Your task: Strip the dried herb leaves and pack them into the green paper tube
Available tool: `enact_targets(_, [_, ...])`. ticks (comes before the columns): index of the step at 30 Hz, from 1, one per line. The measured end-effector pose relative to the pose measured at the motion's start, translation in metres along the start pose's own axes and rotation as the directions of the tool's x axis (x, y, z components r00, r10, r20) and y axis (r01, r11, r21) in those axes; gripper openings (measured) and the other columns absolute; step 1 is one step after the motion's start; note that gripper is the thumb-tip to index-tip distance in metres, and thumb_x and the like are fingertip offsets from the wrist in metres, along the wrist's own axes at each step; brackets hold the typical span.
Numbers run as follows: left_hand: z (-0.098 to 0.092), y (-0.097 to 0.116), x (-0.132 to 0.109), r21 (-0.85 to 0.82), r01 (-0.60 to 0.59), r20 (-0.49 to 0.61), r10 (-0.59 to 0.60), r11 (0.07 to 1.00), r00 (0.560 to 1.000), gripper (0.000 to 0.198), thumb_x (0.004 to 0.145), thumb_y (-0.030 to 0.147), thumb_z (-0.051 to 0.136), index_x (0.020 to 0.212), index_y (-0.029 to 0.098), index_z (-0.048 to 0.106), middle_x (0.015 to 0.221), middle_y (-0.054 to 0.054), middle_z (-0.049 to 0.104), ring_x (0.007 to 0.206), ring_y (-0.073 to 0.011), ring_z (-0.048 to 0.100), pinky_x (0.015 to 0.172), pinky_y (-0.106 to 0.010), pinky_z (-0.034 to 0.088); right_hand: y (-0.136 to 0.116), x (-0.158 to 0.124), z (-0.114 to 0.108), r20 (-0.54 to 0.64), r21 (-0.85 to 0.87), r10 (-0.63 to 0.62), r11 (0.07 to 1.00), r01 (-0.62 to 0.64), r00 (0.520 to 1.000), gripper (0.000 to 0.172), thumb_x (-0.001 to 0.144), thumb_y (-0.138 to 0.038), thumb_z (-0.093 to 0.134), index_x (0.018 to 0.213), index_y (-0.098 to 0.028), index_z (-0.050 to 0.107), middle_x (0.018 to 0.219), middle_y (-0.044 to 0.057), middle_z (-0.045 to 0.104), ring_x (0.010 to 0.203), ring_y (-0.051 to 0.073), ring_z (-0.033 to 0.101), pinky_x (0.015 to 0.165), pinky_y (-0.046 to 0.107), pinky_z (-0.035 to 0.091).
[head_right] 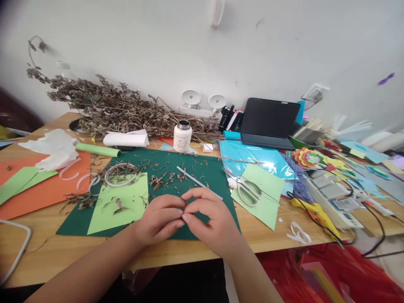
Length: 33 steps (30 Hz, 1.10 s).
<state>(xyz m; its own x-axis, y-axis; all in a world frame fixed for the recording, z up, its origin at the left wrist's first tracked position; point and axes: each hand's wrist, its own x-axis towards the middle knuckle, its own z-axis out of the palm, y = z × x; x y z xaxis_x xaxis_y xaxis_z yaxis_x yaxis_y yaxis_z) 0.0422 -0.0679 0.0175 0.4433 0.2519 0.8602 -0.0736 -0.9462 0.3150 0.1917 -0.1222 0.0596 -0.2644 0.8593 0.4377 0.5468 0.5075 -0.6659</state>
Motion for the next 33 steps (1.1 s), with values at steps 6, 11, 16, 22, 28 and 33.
enact_targets(6, [-0.003,0.001,0.000,0.105,-0.034,0.025,0.031,0.994,0.999,0.004,0.074,0.017,0.044,0.078,0.017,0.045,0.076,-0.006,0.055,0.068,-0.0127,0.053,0.057,-0.023,0.046,0.004,-0.005,0.017,-0.115,0.417,0.164,0.903,-0.102,0.980,0.014,0.070,-0.012,0.051,0.074,-0.024,0.046,0.086,0.000,0.052,0.079,0.013,0.049,0.064,0.026,0.041])
enact_targets(11, [-0.007,0.000,0.004,0.165,-0.044,0.117,0.025,0.985,0.993,0.008,0.074,0.015,0.042,0.081,0.017,0.045,0.077,-0.007,0.056,0.069,-0.0128,0.055,0.058,-0.023,0.047,0.035,-0.004,0.005,-0.328,0.409,0.268,0.905,-0.120,0.906,0.011,0.079,-0.027,0.040,0.074,-0.023,0.049,0.081,0.001,0.054,0.069,0.013,0.048,0.058,0.026,0.039])
enact_targets(16, [-0.009,0.000,0.005,0.300,-0.061,0.166,0.011,0.952,0.986,0.010,0.076,0.027,0.044,0.077,0.016,0.044,0.078,-0.008,0.058,0.067,-0.0148,0.057,0.057,-0.026,0.048,0.080,0.005,-0.001,-0.178,-0.432,0.318,0.825,-0.364,0.931,0.021,0.075,-0.035,0.044,0.087,-0.021,0.054,0.095,0.007,0.055,0.089,0.023,0.047,0.074,0.037,0.035])
enact_targets(22, [-0.004,0.001,0.003,0.255,0.057,0.135,-0.094,0.965,0.986,0.009,0.075,0.021,0.046,0.070,0.017,0.039,0.078,-0.007,0.062,0.069,-0.0148,0.060,0.058,-0.024,0.049,0.095,0.013,0.019,-0.082,-0.796,0.399,0.525,-0.301,0.913,0.017,0.077,-0.031,0.043,0.088,-0.025,0.055,0.109,0.005,0.050,0.094,0.023,0.043,0.070,0.035,0.030])
enact_targets(28, [0.008,-0.005,-0.011,-0.008,0.259,-0.012,-0.259,0.966,0.966,0.016,0.073,0.020,0.049,0.086,0.018,0.040,0.078,-0.008,0.061,0.071,-0.0160,0.060,0.062,-0.027,0.048,0.097,0.022,0.019,-0.053,-0.815,0.417,0.507,-0.280,0.908,0.018,0.078,-0.032,0.042,0.088,-0.021,0.052,0.093,0.007,0.054,0.087,0.022,0.043,0.069,0.036,0.027])
enact_targets(33, [0.012,-0.005,-0.019,-0.097,0.361,-0.012,-0.364,0.927,0.931,0.030,0.071,0.022,0.051,0.098,0.019,0.038,0.077,-0.006,0.058,0.068,-0.0145,0.057,0.063,-0.027,0.046,0.101,0.037,0.026,0.019,-0.820,0.441,0.520,-0.238,0.897,0.020,0.077,-0.037,0.044,0.086,-0.023,0.053,0.094,0.006,0.052,0.089,0.023,0.041,0.069,0.036,0.027])
